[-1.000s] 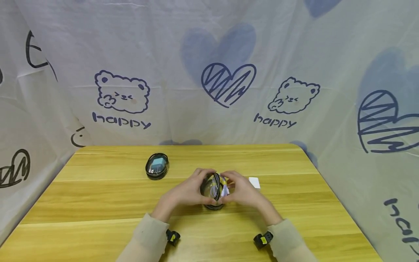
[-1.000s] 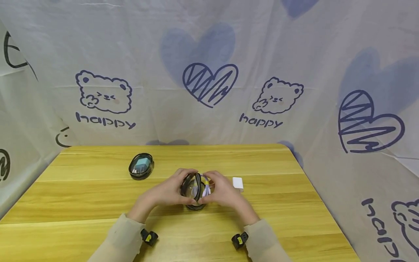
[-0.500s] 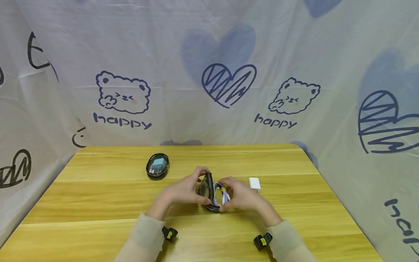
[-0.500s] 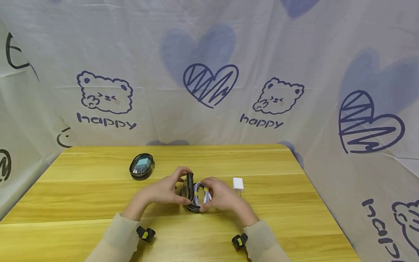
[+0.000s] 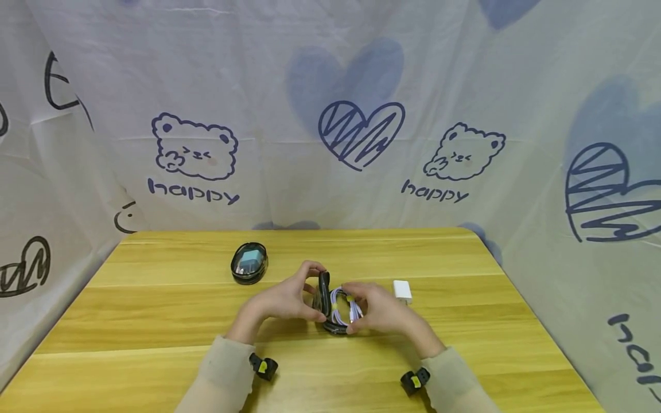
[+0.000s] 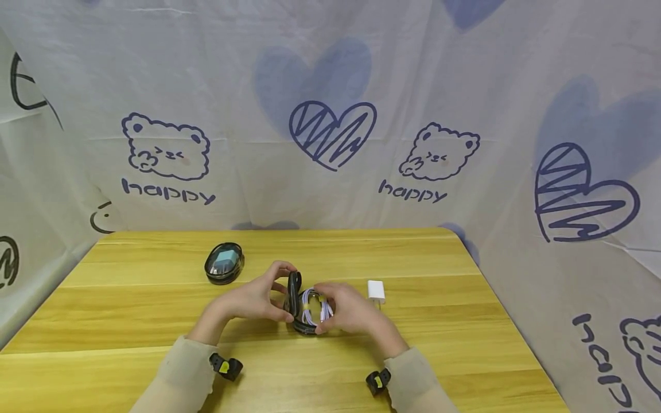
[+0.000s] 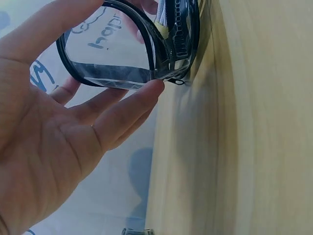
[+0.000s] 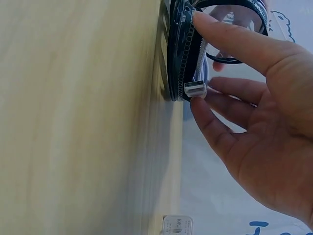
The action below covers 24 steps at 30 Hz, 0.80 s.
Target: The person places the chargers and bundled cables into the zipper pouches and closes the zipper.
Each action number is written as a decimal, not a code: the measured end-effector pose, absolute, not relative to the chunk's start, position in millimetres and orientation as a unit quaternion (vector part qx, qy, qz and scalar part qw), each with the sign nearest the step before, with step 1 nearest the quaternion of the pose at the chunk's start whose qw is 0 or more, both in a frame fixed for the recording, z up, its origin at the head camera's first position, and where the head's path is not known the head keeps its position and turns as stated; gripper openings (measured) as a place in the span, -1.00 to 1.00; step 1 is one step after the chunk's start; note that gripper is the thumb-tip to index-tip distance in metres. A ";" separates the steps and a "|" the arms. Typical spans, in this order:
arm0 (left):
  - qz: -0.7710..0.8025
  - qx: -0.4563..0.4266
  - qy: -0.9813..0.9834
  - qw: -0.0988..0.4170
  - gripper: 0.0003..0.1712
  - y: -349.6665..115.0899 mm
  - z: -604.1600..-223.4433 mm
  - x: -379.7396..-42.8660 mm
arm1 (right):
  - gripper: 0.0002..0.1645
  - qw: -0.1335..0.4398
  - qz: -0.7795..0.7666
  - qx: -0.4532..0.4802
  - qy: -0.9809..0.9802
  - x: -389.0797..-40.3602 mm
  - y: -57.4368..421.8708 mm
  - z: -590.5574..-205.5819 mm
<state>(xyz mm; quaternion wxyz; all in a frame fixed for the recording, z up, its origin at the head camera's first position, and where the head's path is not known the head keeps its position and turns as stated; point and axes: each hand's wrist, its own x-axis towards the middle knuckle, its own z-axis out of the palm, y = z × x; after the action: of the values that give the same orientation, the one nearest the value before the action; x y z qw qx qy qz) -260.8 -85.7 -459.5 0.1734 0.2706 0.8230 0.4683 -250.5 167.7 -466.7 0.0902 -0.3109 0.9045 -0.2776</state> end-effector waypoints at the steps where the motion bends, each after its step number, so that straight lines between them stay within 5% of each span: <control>1: 0.470 0.269 0.823 0.174 0.08 -85.6 -459.8 -260.9 | 0.01 0.090 -0.271 -0.312 0.906 -250.1 167.6 -466.3; 24: 0.500 0.276 0.800 0.184 0.08 -85.0 -462.5 -262.4 | -0.26 0.087 -0.362 -0.300 0.878 -255.9 184.2 -464.6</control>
<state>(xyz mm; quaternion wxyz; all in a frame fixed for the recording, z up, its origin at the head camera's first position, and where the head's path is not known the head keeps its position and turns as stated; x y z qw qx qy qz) -262.4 -85.0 -462.5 0.1845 0.2756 0.7997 0.5005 -255.9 184.2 -464.6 0.0872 -0.3000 0.8784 -0.3617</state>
